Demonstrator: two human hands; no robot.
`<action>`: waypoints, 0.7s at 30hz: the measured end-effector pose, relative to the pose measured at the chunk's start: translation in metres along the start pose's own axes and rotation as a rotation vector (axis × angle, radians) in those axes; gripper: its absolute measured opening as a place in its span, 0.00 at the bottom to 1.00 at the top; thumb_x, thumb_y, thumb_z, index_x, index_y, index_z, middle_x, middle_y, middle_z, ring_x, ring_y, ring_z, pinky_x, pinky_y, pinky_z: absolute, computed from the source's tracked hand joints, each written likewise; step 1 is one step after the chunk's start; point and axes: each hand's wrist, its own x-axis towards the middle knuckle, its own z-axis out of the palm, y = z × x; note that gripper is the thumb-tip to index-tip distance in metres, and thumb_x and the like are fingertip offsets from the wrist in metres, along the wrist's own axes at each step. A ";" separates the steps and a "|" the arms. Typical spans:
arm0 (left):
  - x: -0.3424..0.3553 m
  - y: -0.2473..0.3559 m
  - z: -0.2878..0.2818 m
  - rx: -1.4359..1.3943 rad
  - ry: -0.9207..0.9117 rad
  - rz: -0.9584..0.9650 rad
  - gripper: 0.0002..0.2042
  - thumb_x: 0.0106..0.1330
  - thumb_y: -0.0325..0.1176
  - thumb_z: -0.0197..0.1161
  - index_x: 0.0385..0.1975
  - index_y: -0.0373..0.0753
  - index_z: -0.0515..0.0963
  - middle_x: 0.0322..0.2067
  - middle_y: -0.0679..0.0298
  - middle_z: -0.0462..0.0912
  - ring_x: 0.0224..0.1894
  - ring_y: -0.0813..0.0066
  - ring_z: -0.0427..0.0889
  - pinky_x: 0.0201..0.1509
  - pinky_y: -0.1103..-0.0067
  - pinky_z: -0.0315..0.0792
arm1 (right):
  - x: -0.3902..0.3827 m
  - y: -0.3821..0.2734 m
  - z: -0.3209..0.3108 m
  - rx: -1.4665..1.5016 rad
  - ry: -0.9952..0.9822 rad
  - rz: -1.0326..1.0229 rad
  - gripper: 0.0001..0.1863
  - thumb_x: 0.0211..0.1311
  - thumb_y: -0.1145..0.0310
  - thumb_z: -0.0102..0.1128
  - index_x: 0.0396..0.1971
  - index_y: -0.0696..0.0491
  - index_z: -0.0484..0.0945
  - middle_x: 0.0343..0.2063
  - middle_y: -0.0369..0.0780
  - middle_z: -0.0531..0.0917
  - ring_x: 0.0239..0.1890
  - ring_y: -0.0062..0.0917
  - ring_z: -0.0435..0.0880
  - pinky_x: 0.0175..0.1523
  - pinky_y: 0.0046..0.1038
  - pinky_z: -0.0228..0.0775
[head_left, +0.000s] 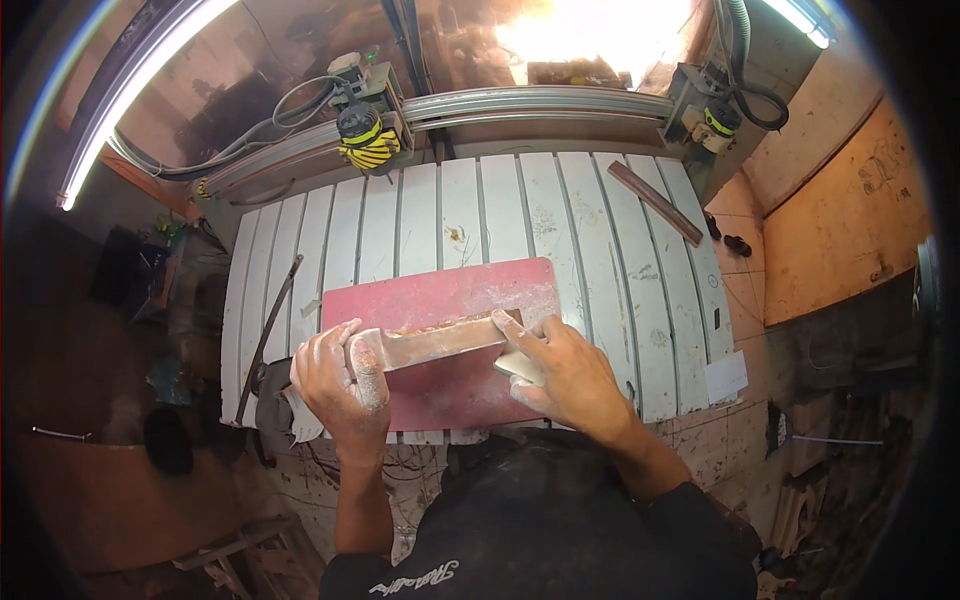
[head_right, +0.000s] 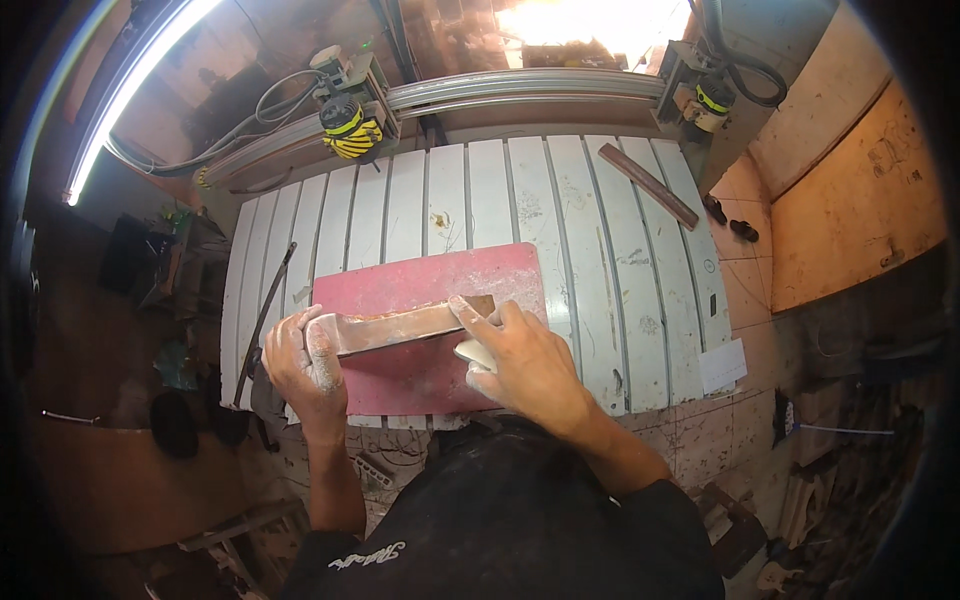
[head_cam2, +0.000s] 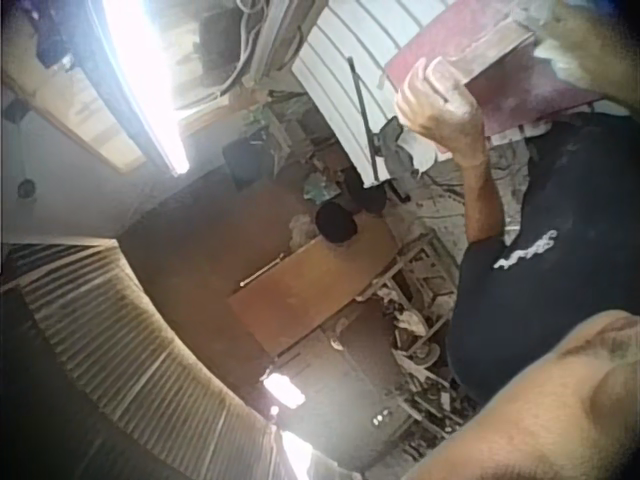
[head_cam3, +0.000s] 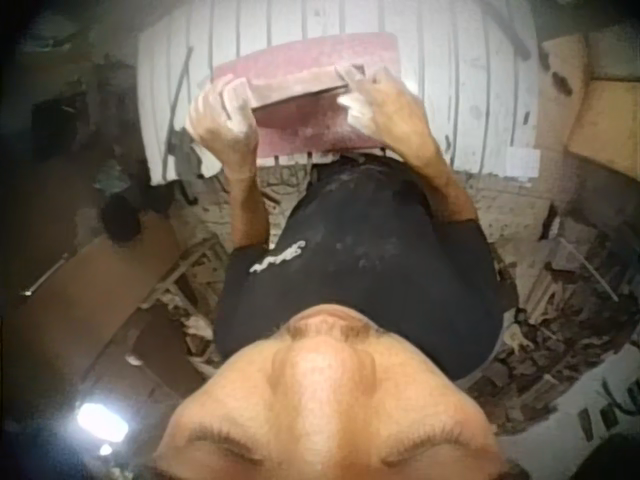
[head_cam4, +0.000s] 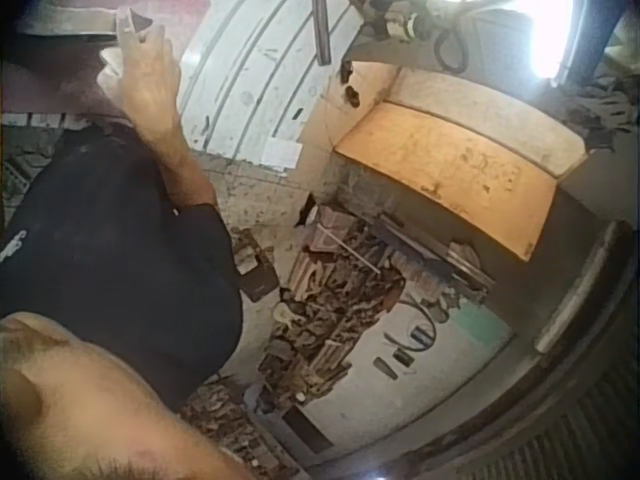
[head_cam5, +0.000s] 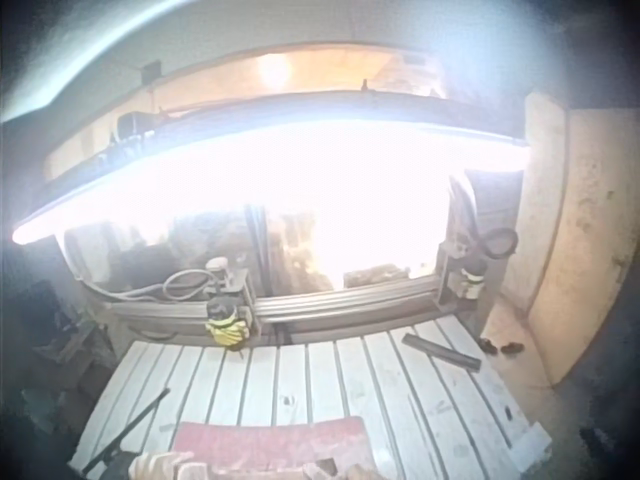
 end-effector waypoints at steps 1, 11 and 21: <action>0.000 -0.001 0.000 0.000 0.001 -0.006 0.13 0.70 0.37 0.62 0.45 0.36 0.85 0.42 0.56 0.86 0.49 0.53 0.82 0.61 0.60 0.68 | -0.002 -0.002 -0.002 0.003 -0.002 -0.001 0.44 0.55 0.65 0.75 0.75 0.40 0.72 0.48 0.45 0.79 0.50 0.42 0.84 0.51 0.43 0.82; 0.003 -0.003 0.005 0.028 0.009 0.011 0.13 0.69 0.38 0.64 0.46 0.37 0.85 0.42 0.56 0.86 0.49 0.53 0.82 0.61 0.60 0.68 | 0.003 0.000 0.007 -0.024 0.018 0.045 0.45 0.55 0.66 0.75 0.77 0.39 0.69 0.47 0.45 0.78 0.48 0.43 0.84 0.51 0.44 0.81; 0.008 -0.004 0.009 0.035 -0.002 0.002 0.13 0.69 0.39 0.64 0.45 0.37 0.84 0.43 0.59 0.86 0.49 0.54 0.82 0.60 0.60 0.68 | 0.002 -0.001 0.003 0.016 0.021 0.037 0.44 0.55 0.66 0.75 0.75 0.41 0.71 0.48 0.47 0.78 0.49 0.45 0.83 0.51 0.46 0.81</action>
